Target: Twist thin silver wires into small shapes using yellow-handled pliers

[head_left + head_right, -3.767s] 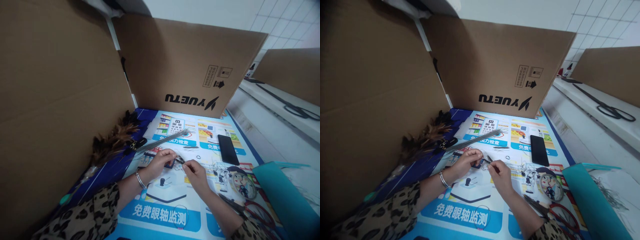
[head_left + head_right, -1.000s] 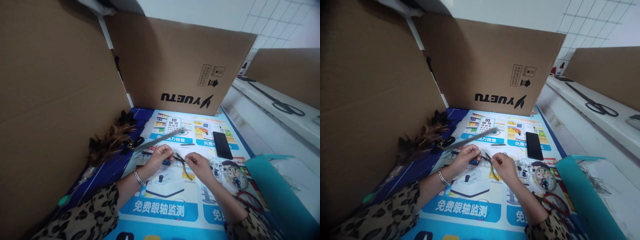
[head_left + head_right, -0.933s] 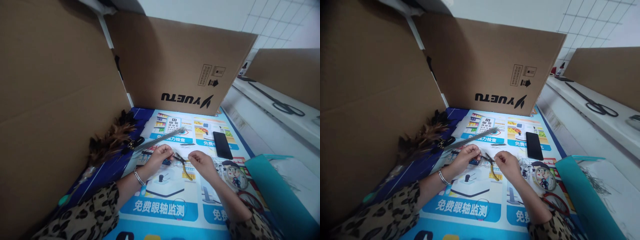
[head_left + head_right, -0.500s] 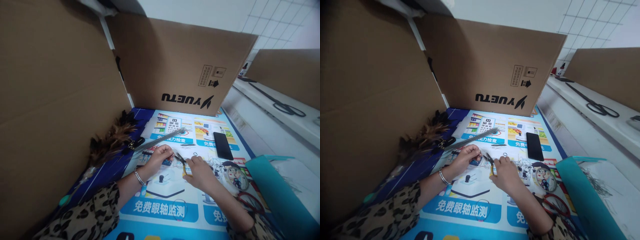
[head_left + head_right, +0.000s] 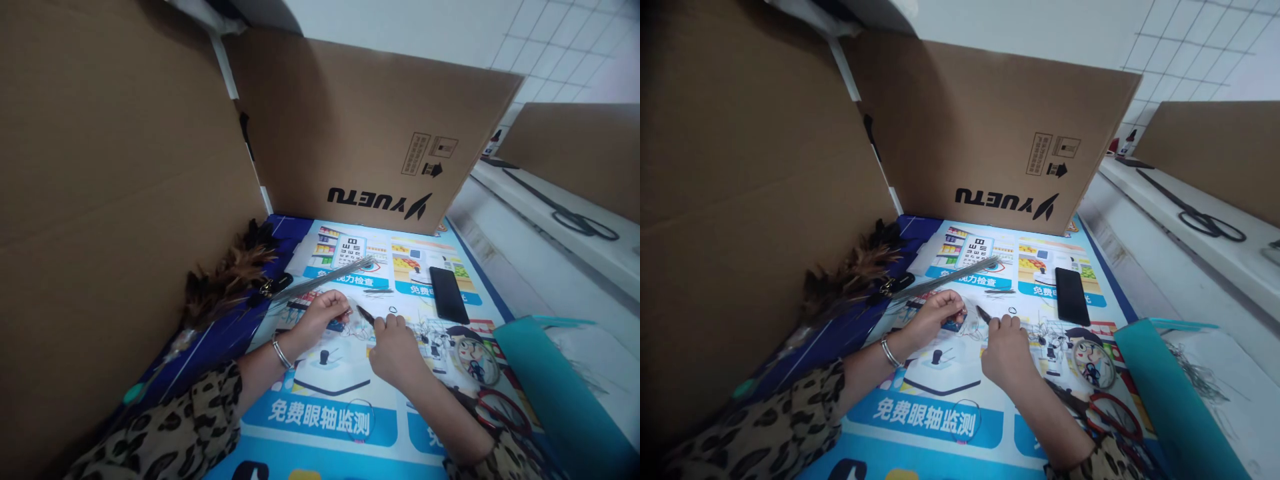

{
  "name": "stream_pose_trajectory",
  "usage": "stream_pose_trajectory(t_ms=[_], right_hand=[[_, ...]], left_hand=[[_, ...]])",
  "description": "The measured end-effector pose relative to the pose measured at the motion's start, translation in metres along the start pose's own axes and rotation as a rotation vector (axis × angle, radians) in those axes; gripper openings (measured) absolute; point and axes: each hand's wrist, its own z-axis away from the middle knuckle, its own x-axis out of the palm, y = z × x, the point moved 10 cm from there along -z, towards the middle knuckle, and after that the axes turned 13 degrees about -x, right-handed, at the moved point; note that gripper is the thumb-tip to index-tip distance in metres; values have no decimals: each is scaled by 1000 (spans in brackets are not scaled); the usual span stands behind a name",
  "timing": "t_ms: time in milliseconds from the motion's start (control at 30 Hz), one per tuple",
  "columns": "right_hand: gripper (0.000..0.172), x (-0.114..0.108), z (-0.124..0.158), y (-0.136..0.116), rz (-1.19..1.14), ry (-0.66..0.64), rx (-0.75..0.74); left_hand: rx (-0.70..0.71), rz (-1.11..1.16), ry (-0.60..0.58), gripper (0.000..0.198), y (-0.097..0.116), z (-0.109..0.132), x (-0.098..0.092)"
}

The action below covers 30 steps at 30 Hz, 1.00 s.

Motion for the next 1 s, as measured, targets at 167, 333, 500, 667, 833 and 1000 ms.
stream_pose_trajectory(t_ms=[167, 333, 500, 667, 833, 1000], right_hand=[[40, 1, -1, -3, 38, 14, -8], [43, 2, -1, -1, 42, 36, -15], [29, 4, -4, 0, 44, 40, -25], [20, 3, -5, 12, -22, 33, 0], [20, -6, -3, 30, -120, -2, -7], [21, -24, 1, 43, -250, 13, -48]], left_hand=[[1, -12, -22, 19, 0, 0, 2], [3, -8, -22, 20, 1, 0, 2], [1, 7, -27, 22, 0, -1, 2], [1, 14, -33, 20, 0, -2, 1], [-1, 13, -41, 21, 0, -2, 0], [-2, 8, -35, 20, 0, -2, 0]])
